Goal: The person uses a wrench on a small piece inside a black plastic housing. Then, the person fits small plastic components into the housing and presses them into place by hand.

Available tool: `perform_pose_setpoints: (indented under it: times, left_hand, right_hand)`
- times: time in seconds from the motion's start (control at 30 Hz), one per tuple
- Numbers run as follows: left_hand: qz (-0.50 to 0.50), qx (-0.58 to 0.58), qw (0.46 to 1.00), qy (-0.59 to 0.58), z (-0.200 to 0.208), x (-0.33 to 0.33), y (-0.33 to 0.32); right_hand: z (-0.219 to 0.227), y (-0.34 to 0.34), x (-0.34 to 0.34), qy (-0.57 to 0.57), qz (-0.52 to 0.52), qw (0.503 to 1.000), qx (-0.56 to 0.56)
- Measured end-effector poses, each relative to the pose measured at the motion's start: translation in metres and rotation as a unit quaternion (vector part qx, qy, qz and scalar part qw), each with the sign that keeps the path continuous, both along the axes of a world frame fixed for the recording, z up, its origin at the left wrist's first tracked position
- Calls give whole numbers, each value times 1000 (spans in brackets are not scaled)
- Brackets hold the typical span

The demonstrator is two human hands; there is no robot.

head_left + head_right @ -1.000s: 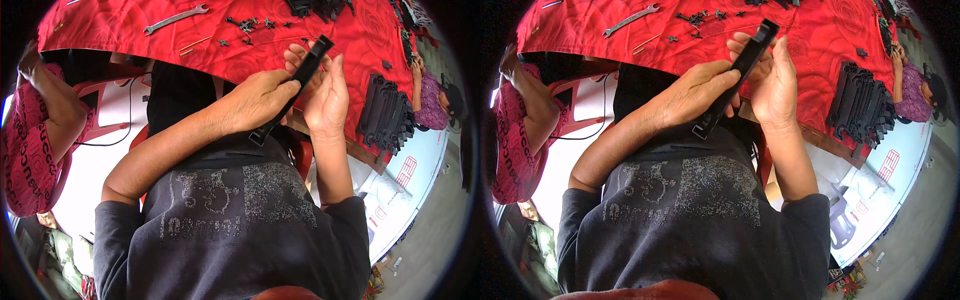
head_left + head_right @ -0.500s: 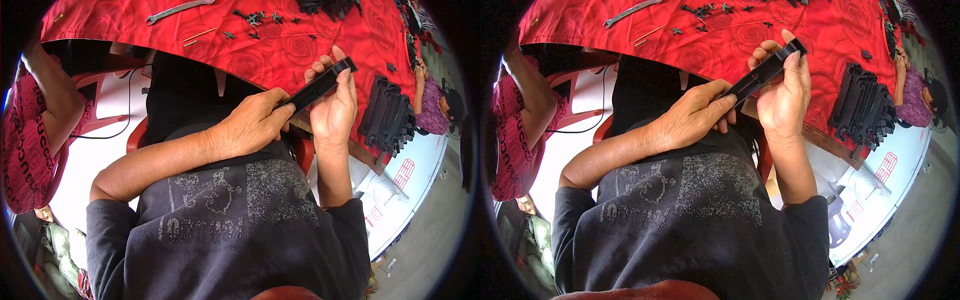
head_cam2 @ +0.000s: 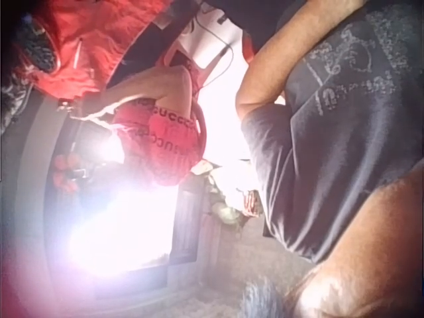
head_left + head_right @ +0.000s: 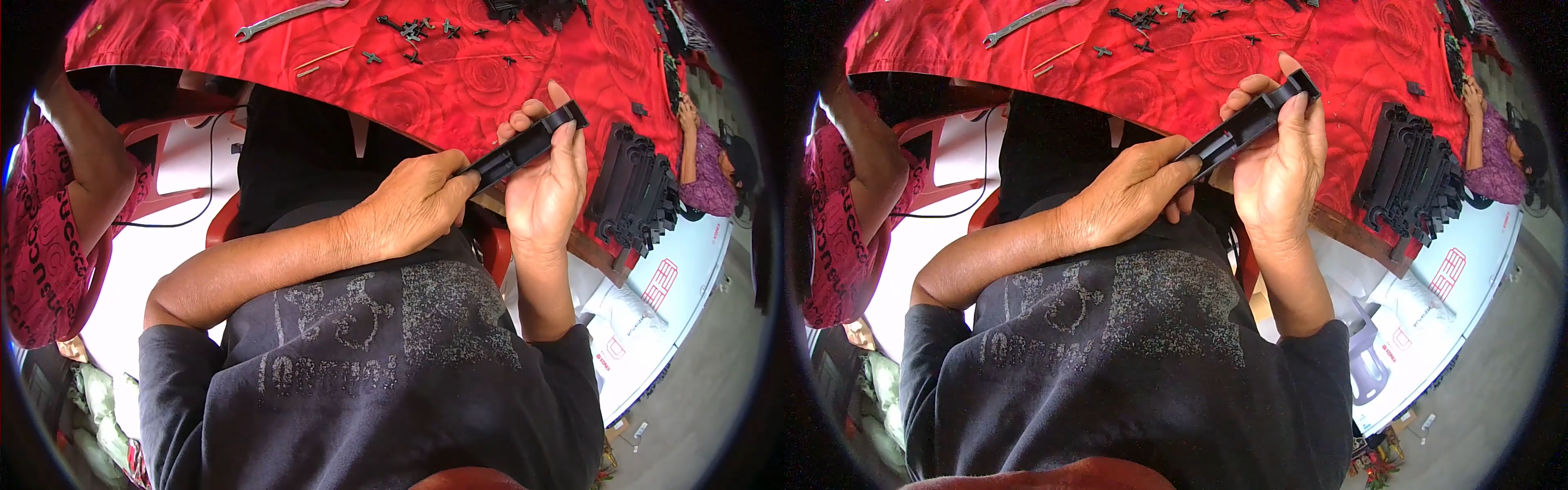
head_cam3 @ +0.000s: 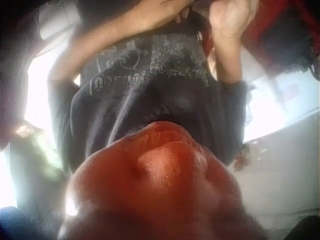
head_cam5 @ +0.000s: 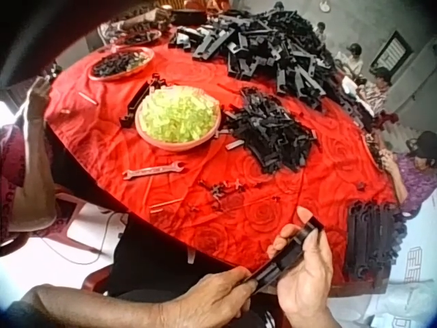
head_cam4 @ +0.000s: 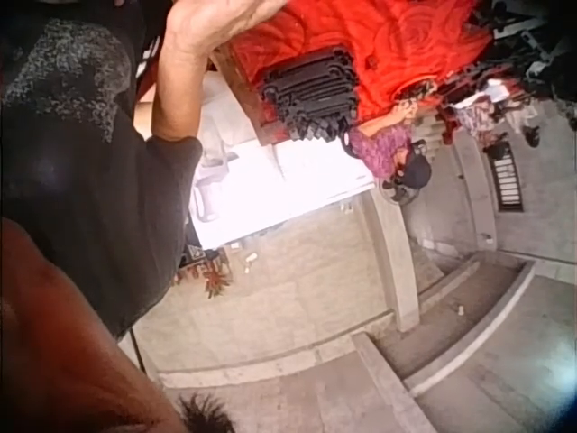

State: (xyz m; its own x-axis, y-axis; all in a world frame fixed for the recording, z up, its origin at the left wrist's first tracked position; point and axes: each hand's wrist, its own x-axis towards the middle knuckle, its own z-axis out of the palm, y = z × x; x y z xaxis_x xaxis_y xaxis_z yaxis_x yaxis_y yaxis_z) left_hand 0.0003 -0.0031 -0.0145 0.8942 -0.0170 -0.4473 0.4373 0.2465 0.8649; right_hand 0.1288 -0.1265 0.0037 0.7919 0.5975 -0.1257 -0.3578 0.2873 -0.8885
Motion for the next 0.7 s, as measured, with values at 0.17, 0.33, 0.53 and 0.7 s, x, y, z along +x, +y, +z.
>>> perform_pose_setpoints:
  times: [0.17, 0.33, 0.53, 0.7]
  left_hand:
    - [47, -31, 998, -27, -3, 0, -5]
    - [6, -37, 999, -17, -1, -1, 1]
    - [14, -48, 998, -28, -2, -3, -1]
    - [10, -78, 997, -3, 1, -2, -2]
  right_hand:
    - [3, 2, -2, -18, -16, 999, -22]
    - [5, 4, -6, -32, -20, 999, -31]
    - [5, 4, -6, -42, -5, 999, -24]
    - [7, 5, -10, -47, 7, 999, -22]
